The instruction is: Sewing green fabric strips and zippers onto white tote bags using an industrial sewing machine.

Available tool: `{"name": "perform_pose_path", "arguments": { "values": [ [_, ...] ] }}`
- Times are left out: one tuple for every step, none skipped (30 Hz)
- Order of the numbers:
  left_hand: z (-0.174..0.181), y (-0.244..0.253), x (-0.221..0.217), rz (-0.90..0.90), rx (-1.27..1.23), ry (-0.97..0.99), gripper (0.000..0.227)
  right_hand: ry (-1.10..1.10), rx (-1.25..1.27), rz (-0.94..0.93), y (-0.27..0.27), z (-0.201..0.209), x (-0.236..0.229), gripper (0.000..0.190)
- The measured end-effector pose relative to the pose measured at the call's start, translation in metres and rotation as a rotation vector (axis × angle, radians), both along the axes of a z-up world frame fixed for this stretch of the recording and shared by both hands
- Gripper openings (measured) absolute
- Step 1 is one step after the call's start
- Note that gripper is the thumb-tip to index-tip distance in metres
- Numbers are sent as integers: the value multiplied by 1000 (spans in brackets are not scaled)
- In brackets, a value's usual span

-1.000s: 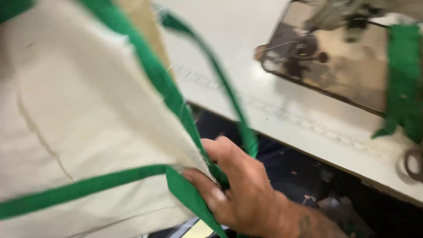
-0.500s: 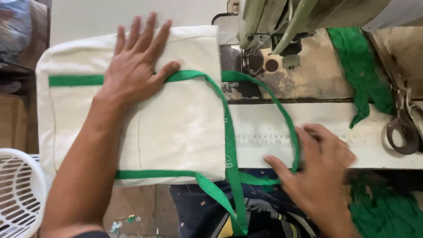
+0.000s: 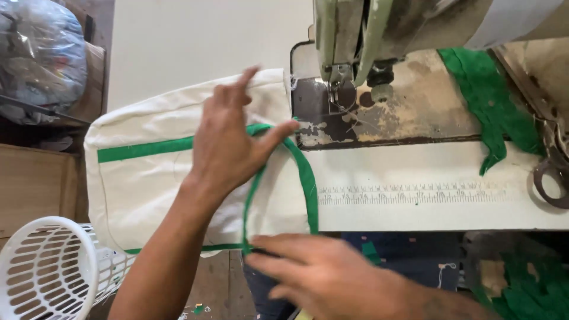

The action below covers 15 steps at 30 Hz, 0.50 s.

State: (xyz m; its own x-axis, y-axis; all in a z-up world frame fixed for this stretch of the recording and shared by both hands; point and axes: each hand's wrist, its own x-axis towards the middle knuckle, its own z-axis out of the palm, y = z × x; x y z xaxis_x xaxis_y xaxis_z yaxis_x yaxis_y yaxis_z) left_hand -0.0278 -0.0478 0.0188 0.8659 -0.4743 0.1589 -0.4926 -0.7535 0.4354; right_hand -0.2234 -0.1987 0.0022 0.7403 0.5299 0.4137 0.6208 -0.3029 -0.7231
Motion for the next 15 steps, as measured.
{"name": "perform_pose_path", "arguments": {
  "values": [
    [-10,5,8,-3,-6,-2,97,-2,-6,-3,-33,-14,-11,44],
    [-20,9,16,-150,97,-128,85,-88,-85,-273,-67,-27,-21,40],
    [-28,14,25,-292,203,-253,76,-174,-162,-540,-101,-39,-31,40],
    [-30,21,28,-290,199,-256,76,-178,-166,-539,-135,-33,-27,40],
    [-35,24,27,-342,242,-221,78,-139,-312,-840,-167,-25,-34,31],
    [-40,26,26,-395,285,-187,80,-99,-458,-1137,-202,-17,-41,24],
    [-40,24,10,-431,259,-185,80,-93,-486,-1170,-231,-32,-59,24],
    [-41,23,-4,-369,268,-205,81,-33,-511,-1218,-261,-45,-78,31],
    [-40,24,-18,-293,276,-229,81,17,-530,-1256,-292,-58,-95,39],
    [-43,13,-26,-316,250,-231,81,13,-554,-1282,-298,-49,-89,39],
    [-42,13,-42,-284,261,-242,77,28,-764,-1229,-298,-43,-85,48],
    [-41,16,-57,-253,272,-252,73,44,-970,-1163,-296,-38,-81,57],
    [-38,14,-59,-246,278,-244,73,48,-968,-1151,-299,-32,-72,57],
    [-35,14,-61,-306,276,-116,75,240,-737,-1124,-300,-26,-63,57],
    [-29,17,-61,-343,274,2,79,408,-496,-1063,-301,-20,-44,60]
  ]
}}
